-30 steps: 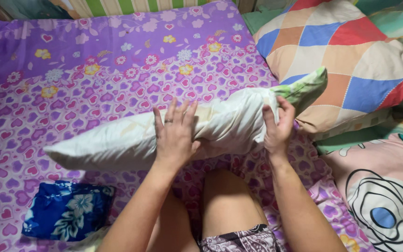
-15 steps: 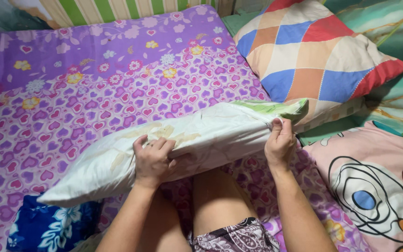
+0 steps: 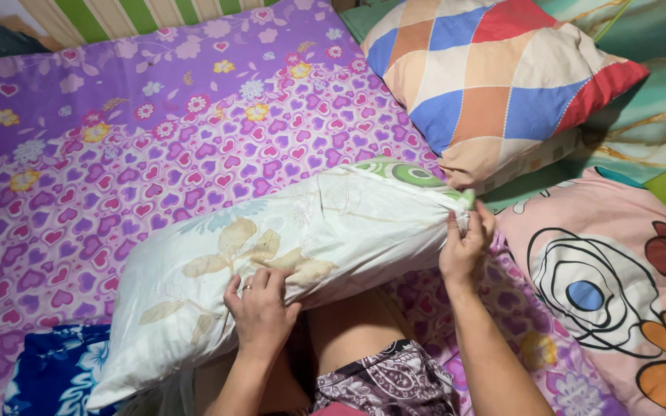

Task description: The person sits on a bed and puts a pillow into a floral pillowcase, then places a second pillow into a yellow patterned pillowcase. They smooth the cases and adjust the pillows on the bed.

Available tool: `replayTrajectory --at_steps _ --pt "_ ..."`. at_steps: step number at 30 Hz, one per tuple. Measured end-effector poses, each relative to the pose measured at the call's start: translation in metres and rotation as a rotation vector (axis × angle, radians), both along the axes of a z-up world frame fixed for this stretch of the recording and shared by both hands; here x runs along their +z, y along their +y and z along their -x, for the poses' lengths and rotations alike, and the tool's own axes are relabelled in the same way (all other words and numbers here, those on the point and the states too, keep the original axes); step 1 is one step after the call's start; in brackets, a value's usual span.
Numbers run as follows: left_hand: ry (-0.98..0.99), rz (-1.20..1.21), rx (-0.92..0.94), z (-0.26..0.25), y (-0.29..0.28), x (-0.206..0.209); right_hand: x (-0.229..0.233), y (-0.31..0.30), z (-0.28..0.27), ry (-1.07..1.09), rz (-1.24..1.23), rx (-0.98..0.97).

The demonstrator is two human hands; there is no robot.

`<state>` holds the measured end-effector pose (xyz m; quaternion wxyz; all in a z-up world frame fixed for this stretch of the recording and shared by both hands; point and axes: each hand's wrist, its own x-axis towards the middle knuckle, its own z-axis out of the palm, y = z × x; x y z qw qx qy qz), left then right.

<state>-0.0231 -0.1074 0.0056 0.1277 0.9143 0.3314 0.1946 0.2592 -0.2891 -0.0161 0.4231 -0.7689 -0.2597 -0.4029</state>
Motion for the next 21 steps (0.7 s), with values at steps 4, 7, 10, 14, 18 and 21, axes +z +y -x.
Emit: replayTrajectory --at_steps 4,7,10,14,18,21 --pt "0.080 0.099 -0.053 -0.009 -0.015 0.025 -0.015 -0.015 -0.014 0.554 -0.274 0.220" --pt "0.012 0.064 -0.191 -0.024 -0.025 0.031 -0.020 -0.015 -0.024 0.699 -0.670 0.480" --pt "-0.135 -0.023 -0.340 -0.046 -0.033 0.024 -0.023 -0.013 -0.036 0.791 -0.898 0.590" --pt "-0.042 0.067 -0.409 -0.062 -0.030 0.008 -0.037 -0.023 -0.047 0.898 -0.868 0.553" --pt "0.042 0.022 -0.434 -0.066 -0.033 0.002 -0.021 -0.042 -0.051 0.851 -0.182 0.207" --pt "0.031 0.025 -0.440 -0.067 -0.041 0.006 0.010 -0.052 -0.042 0.595 0.317 0.050"
